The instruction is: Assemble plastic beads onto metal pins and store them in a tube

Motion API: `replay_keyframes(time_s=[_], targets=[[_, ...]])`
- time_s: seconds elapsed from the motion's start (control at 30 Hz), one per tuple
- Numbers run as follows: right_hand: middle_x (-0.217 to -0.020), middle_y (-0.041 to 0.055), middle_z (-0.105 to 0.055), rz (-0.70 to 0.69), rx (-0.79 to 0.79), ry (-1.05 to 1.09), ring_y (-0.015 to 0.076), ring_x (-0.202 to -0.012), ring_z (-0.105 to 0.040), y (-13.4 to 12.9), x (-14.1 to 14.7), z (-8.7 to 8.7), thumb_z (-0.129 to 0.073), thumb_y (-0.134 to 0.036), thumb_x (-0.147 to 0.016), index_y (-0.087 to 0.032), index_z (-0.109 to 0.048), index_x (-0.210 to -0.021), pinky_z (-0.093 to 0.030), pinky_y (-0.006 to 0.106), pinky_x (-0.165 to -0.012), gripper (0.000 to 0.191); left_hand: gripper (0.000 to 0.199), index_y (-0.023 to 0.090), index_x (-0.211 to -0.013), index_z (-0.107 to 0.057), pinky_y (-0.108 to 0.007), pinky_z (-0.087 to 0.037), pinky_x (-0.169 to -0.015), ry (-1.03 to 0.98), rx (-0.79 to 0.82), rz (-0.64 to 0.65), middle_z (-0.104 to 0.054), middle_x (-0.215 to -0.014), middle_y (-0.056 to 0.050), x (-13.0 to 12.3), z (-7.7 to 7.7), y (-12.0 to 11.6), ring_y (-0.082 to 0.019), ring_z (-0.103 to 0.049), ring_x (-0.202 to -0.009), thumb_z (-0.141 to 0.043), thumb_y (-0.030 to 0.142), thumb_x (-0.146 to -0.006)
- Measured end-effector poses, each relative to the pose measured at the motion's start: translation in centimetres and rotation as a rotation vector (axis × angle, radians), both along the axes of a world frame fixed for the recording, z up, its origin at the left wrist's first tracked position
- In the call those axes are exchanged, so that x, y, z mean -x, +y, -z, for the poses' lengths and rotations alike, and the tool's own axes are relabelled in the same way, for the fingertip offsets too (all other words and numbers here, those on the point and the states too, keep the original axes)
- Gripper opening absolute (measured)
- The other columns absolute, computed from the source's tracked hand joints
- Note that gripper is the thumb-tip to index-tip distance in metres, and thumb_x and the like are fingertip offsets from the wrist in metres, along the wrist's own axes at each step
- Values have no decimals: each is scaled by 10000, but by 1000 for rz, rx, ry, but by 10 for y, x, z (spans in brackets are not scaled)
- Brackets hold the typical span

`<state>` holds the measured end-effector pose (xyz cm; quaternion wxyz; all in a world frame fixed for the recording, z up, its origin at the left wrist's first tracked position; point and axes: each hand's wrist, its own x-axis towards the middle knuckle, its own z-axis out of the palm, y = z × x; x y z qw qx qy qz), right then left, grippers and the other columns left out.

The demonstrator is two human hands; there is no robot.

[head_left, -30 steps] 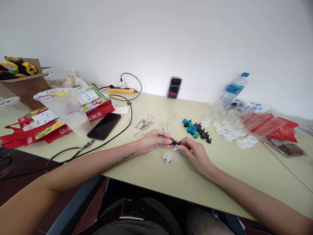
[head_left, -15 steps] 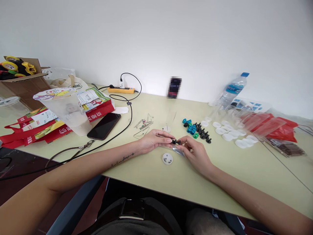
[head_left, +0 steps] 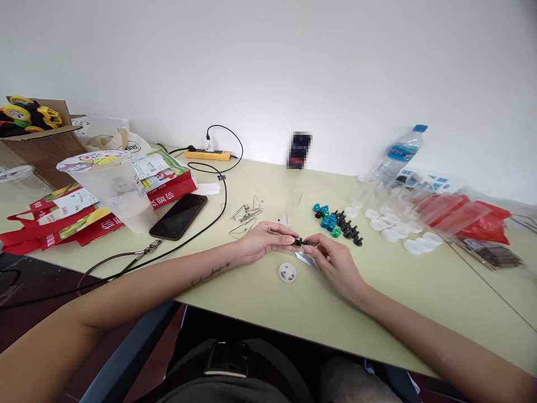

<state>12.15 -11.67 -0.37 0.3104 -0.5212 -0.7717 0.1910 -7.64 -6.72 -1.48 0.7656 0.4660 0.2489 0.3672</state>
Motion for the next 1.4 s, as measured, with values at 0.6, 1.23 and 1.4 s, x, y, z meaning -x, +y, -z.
replay_keyframes(time_s=[0.6, 1.23, 1.4], targets=[[-597, -20, -549, -45, 17, 2, 125, -544, -479, 0, 0, -2, -404, -409, -904, -208, -543, -770, -362, 250, -541, 278, 302, 81, -895, -688, -353, -475, -895, 1, -11, 41, -687, -882, -95, 2, 0, 0, -186, -666, -798, -764, 191, -624], [-585, -44, -526, -11, 19, 27, 120, -534, -457, 1, -1, 0, -504, -372, -864, -224, -534, -871, -352, 239, -542, 151, 322, 80, -906, -685, -348, -471, -889, 11, -12, 40, -689, -841, -90, 2, 0, 1, -183, -667, -777, -767, 204, -621], [-579, -26, -527, -65, 45, -2, 123, -549, -471, 1, -2, -1, -400, -383, -913, -210, -539, -740, -351, 246, -555, 282, 323, 79, -899, -687, -347, -472, -885, 18, -12, 57, -689, -828, -89, 2, -1, 0, -188, -669, -773, -770, 209, -615]])
